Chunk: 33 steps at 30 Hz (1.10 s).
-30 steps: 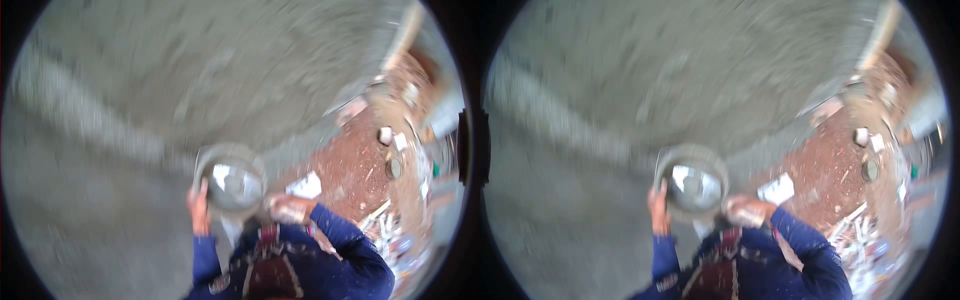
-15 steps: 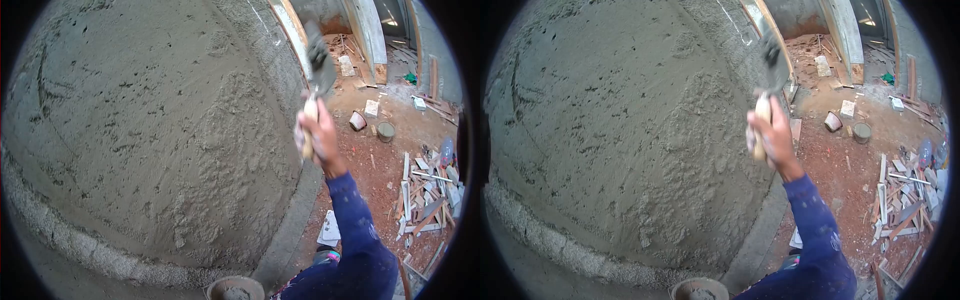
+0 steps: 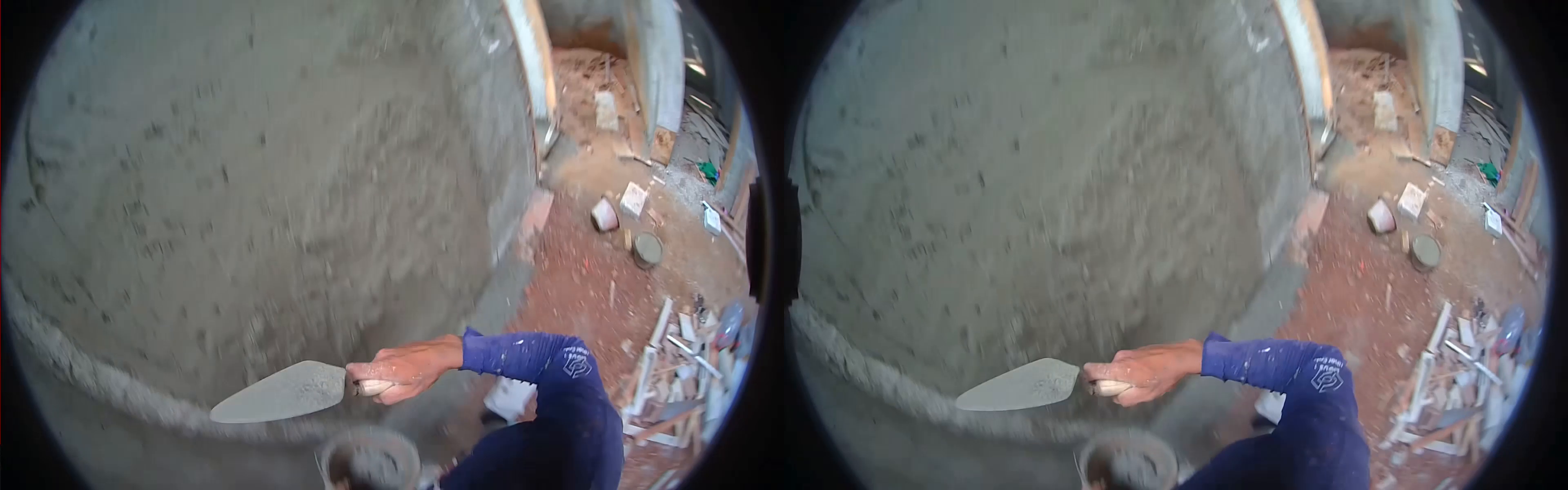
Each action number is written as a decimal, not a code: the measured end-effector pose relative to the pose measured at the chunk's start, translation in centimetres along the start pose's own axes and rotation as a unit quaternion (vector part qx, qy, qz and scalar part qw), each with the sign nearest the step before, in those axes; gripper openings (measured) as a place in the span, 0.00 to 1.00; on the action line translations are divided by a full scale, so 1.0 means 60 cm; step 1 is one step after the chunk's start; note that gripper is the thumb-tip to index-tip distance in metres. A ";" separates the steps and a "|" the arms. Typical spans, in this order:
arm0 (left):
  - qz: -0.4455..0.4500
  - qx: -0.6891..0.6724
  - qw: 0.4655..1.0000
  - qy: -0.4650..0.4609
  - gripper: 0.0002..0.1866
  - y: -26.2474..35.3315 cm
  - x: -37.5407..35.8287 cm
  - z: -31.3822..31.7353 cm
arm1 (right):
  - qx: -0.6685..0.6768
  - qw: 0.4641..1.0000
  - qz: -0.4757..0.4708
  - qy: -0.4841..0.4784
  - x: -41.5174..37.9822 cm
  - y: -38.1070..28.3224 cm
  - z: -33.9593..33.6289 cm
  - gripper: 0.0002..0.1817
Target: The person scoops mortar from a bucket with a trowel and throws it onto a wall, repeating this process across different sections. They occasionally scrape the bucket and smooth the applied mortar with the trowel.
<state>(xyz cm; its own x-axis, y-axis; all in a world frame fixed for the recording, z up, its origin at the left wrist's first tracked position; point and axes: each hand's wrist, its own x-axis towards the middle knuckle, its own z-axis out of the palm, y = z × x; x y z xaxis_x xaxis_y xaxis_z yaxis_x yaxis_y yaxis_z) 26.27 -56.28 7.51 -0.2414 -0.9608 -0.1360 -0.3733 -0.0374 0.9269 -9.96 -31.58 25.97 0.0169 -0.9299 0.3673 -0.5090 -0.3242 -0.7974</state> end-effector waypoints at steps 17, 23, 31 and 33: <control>0.265 0.042 0.907 -0.324 0.24 0.121 -0.060 0.192 | 0.302 0.752 0.573 -0.120 -0.197 0.065 0.339 0.10; 0.167 -0.010 0.930 -0.328 0.21 0.072 -0.083 0.153 | 0.535 0.677 0.496 -0.096 -0.252 -0.035 0.379 0.15; 0.100 0.107 0.980 -0.132 0.21 0.005 -0.102 0.033 | 0.541 0.754 0.302 0.216 -0.294 0.029 0.537 0.10; 0.045 -0.053 0.982 -0.178 0.14 -0.071 -0.051 -0.001 | 0.803 0.550 0.230 0.026 -0.262 0.025 0.486 0.15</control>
<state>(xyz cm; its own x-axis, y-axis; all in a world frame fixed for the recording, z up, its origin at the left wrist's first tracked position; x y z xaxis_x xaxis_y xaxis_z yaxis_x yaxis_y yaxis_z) 28.66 -53.20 3.98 -0.5739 -0.8055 -0.1478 -0.2447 -0.0036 0.9696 14.13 -22.48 5.04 0.1575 -0.9851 -0.0695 0.9669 0.1681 -0.1918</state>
